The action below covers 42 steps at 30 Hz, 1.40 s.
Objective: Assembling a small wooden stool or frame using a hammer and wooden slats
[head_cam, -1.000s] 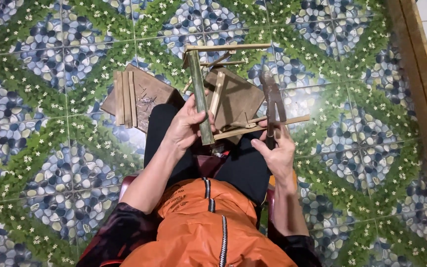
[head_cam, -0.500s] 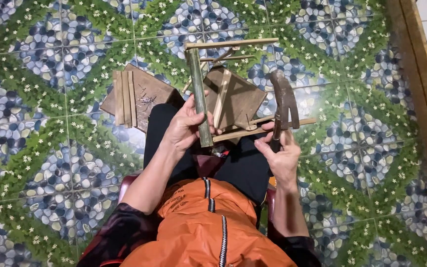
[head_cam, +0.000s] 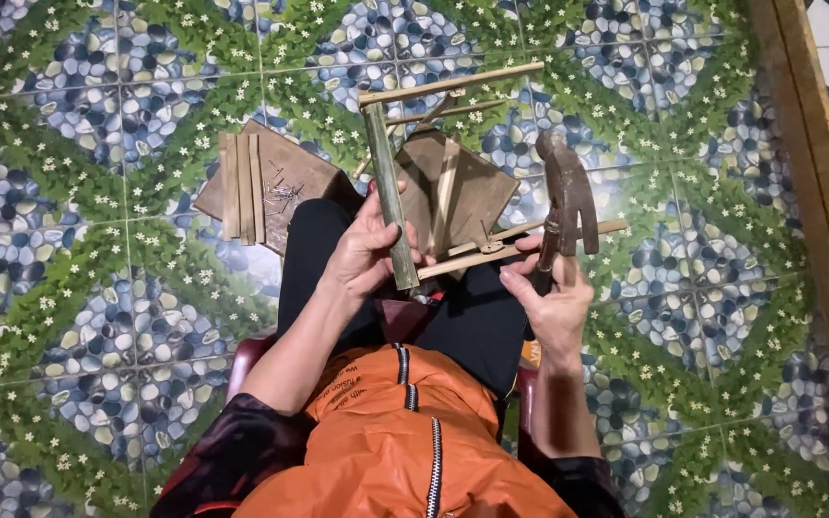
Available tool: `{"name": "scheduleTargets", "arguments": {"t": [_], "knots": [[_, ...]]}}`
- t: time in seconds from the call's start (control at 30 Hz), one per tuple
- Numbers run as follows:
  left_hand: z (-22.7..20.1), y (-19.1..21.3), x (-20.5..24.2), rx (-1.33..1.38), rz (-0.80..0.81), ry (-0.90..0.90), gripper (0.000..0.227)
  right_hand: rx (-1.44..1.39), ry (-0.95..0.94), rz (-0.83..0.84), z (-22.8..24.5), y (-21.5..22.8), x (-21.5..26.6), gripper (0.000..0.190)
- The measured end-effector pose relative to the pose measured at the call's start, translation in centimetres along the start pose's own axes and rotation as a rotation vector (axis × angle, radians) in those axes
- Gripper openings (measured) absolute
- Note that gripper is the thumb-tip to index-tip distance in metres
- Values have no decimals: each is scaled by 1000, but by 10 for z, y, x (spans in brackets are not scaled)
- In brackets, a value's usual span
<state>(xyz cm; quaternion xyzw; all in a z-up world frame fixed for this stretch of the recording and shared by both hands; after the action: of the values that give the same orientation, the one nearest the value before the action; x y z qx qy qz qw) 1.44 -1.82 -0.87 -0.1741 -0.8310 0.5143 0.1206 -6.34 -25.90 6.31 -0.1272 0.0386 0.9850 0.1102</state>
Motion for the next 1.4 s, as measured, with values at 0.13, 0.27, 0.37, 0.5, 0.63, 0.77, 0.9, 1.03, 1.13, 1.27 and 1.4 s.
{"name": "scheduleTargets", "arguments": {"t": [0.13,0.27,0.37,0.5,0.63,0.77,0.9,1.03,1.13,1.27,1.4], "knots": [[8,11,1,4,0,-14,62,18,23,26,6,2,-3,20],[16,23,3,52,7,-7,61,28,30,23,12,-1,-3,21],[19,25,2,80,27,-8,60,14,23,30,13,0,-5,21],[20,23,2,148,68,-10,60,14,1,34,23,-2,-12,25],[22,26,2,170,81,-13,59,27,-15,58,28,2,-19,25],[23,32,3,189,56,-36,57,166,81,145,38,0,-32,23],[22,39,5,185,25,-60,57,296,222,238,60,-15,-46,13],[18,36,5,190,20,-71,57,314,276,276,87,-31,-60,13],[14,27,8,217,2,-98,57,365,339,338,104,-34,-68,16],[11,29,9,253,-35,-109,52,369,334,410,126,-43,-75,17],[8,39,6,362,-31,-118,48,341,369,422,137,-48,-76,18]]}}
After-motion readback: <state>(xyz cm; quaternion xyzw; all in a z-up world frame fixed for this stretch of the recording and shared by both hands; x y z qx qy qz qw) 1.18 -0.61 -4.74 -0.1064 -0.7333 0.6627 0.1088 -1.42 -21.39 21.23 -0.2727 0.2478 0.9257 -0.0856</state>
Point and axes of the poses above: each hand's wrist, its own x-axis away from the middle knuckle, its own y-axis out of the back of the hand, z = x × y, the point moved 3 cm from there along -x, towards the middle knuckle, and after that the axes turned 5 degrees about -y, right-handed, at the moved point
